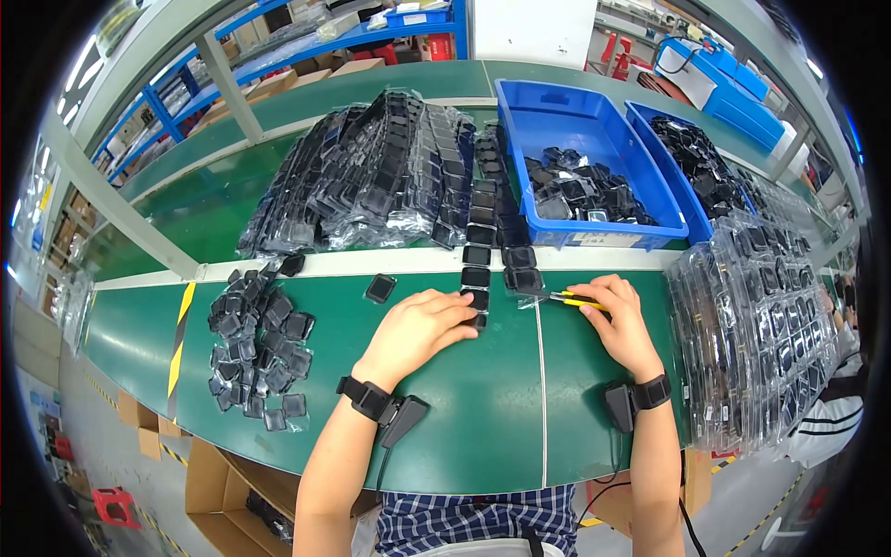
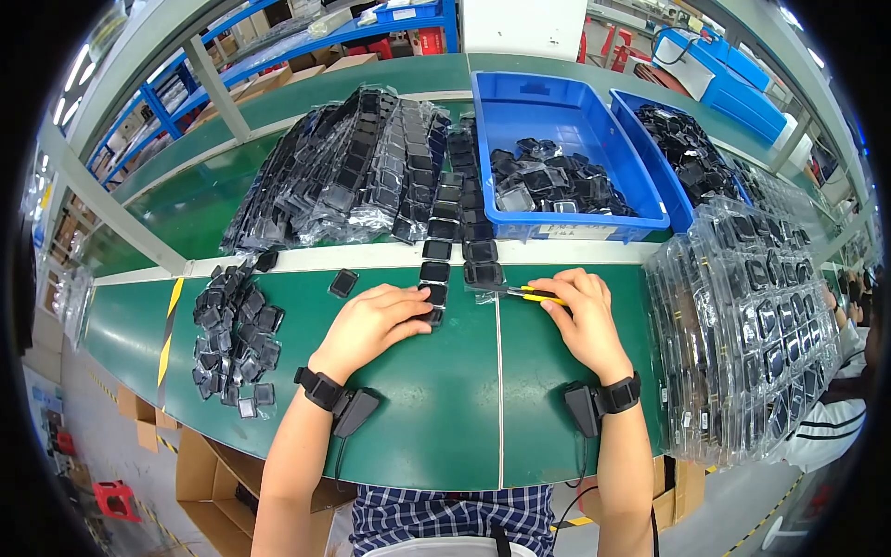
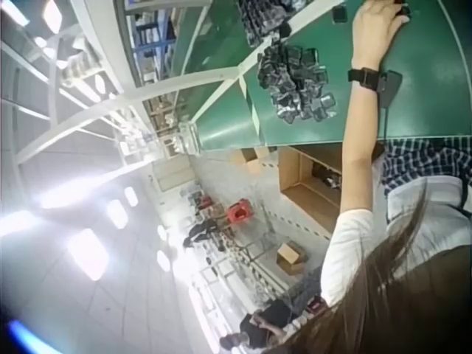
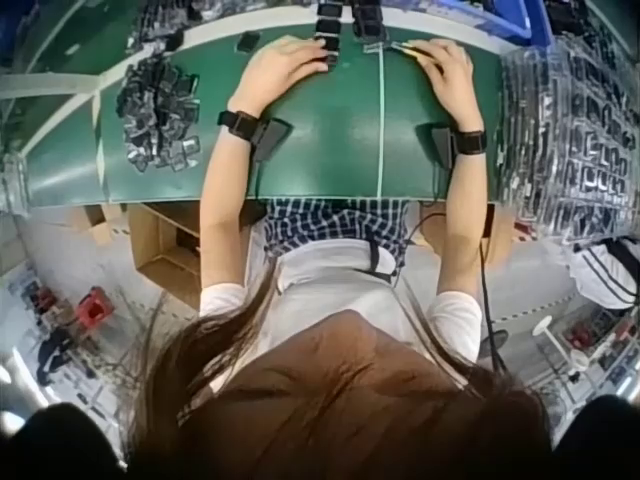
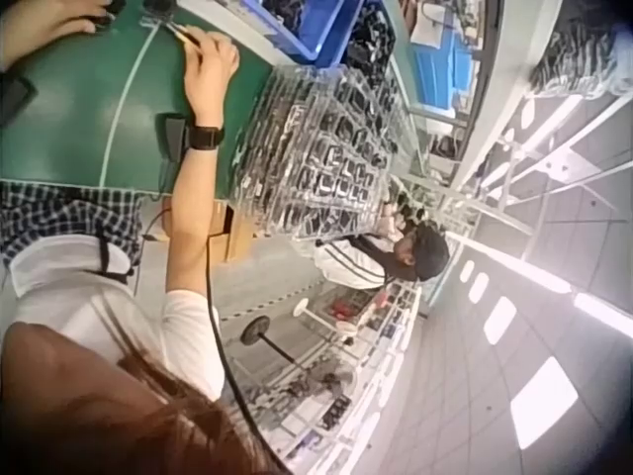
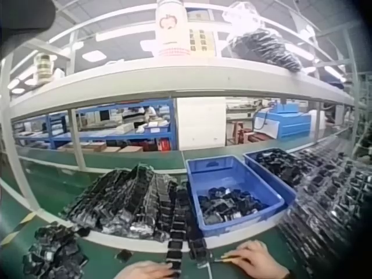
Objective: The person separates small black components from a plastic strip using a utility knife, handling them one at a time. They place the detached components into a pile on the table and move the remaining strip to continue the process.
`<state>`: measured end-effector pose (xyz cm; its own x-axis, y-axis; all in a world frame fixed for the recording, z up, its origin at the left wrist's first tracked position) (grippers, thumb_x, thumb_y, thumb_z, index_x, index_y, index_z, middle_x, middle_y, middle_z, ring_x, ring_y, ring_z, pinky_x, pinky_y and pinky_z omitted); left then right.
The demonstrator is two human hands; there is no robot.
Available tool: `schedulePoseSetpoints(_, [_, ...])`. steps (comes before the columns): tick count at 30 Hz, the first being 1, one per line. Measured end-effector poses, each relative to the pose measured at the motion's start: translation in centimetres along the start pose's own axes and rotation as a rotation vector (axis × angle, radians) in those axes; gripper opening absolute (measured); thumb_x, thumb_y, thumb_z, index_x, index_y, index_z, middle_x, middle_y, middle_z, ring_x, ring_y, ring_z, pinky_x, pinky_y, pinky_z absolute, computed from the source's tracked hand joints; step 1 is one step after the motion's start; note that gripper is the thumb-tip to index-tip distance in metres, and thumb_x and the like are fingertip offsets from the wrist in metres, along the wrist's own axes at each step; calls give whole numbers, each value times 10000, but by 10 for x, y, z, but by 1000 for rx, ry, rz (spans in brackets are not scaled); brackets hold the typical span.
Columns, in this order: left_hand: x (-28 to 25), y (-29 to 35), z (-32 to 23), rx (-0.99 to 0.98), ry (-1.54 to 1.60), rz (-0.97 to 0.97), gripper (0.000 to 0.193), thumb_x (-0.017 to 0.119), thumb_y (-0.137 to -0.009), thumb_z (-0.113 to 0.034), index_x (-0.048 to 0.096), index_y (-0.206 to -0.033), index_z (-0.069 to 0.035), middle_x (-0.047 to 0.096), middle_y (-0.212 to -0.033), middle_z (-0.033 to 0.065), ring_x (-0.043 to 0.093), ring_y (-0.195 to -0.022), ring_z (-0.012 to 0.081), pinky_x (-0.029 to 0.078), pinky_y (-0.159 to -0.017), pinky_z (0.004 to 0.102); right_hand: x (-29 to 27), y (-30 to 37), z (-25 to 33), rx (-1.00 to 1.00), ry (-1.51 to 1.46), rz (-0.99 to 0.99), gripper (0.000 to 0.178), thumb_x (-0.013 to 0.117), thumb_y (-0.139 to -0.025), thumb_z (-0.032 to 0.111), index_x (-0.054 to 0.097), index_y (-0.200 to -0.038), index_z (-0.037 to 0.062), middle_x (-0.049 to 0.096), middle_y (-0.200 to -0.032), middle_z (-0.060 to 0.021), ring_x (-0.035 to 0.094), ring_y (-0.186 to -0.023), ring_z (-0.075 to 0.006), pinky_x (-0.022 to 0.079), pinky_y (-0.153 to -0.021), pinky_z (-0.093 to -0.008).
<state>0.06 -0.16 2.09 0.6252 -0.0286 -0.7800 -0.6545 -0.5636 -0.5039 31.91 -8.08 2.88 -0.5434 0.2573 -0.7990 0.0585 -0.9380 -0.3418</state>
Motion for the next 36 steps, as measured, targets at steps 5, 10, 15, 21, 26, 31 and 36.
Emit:
schedulePoseSetpoints(5, [-8, -8, -22, 216, -281, -12, 189, 861, -794, -257, 762, -858, -109, 697, -858, -12, 673, -835, 179, 543, -738, 323, 6, 1, 12, -9, -2, 13, 298, 721, -904, 66, 751, -1187, 154, 600, -1080, -53, 566, -1077, -269, 389, -1029, -430])
schedulePoseSetpoints(10, [-2, -10, -37, 229, -51, -32, 197, 876, -776, -237, 734, -802, -102, 628, -796, -12, 608, -759, 163, 513, -696, 326, 15, 5, 30, -107, 15, 138, 309, 747, -885, 81, 771, -1170, 198, 595, -1057, -13, 570, -1070, -232, 332, -1135, -513])
schedulePoseSetpoints(15, [12, -8, -21, -69, 198, 36, 203, 882, -777, -230, 738, -819, -94, 628, -805, 4, 604, -794, 196, 505, -722, 332, 18, 7, 42, -142, -41, 283, 297, 758, -902, 133, 782, -1168, 265, 589, -1051, 32, 561, -1115, -191, 219, -1206, -625])
schedulePoseSetpoints(21, [17, -9, -14, -238, 351, 144, 193, 876, -793, -212, 740, -845, -85, 625, -800, 17, 600, -836, 209, 495, -731, 347, 23, 9, 42, -131, -39, 270, 311, 774, -882, 126, 789, -1154, 276, 580, -1047, 38, 559, -1121, -186, 198, -1213, -619])
schedulePoseSetpoints(26, [18, -10, -12, -237, 334, 165, 190, 874, -793, -206, 739, -846, -85, 628, -802, 16, 584, -815, 201, 485, -731, 344, 29, 8, 37, -161, -22, 240, 327, 778, -868, 116, 791, -1149, 283, 574, -1062, 46, 556, -1135, -184, 160, -1229, -605])
schedulePoseSetpoints(31, [14, -4, -10, -212, 304, 143, 179, 865, -804, -191, 730, -838, -79, 621, -788, 17, 572, -796, 203, 479, -742, 346, 5, 6, 11, -115, -14, 332, 313, 758, -891, 111, 786, -1161, 265, 578, -1083, 33, 557, -1165, -189, 138, -1235, -590])
schedulePoseSetpoints(36, [-6, 4, 9, -306, 182, 38, 166, 850, -809, -161, 717, -846, -71, 625, -825, 35, 574, -814, 221, 475, -772, 352, -6, 3, 10, 6, -56, 255, 332, 745, -899, 90, 773, -1193, 241, 576, -1070, 11, 565, -1146, -198, 142, -1235, -576])
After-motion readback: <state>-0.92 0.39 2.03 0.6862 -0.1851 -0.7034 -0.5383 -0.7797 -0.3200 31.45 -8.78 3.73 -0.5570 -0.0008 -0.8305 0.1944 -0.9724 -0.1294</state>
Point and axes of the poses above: each hand's wrist, its own y-axis away from the middle knuckle, its own x-axis out of the palm, z = x × y, the point moved 1 cm from there along -y, towards the middle knuckle
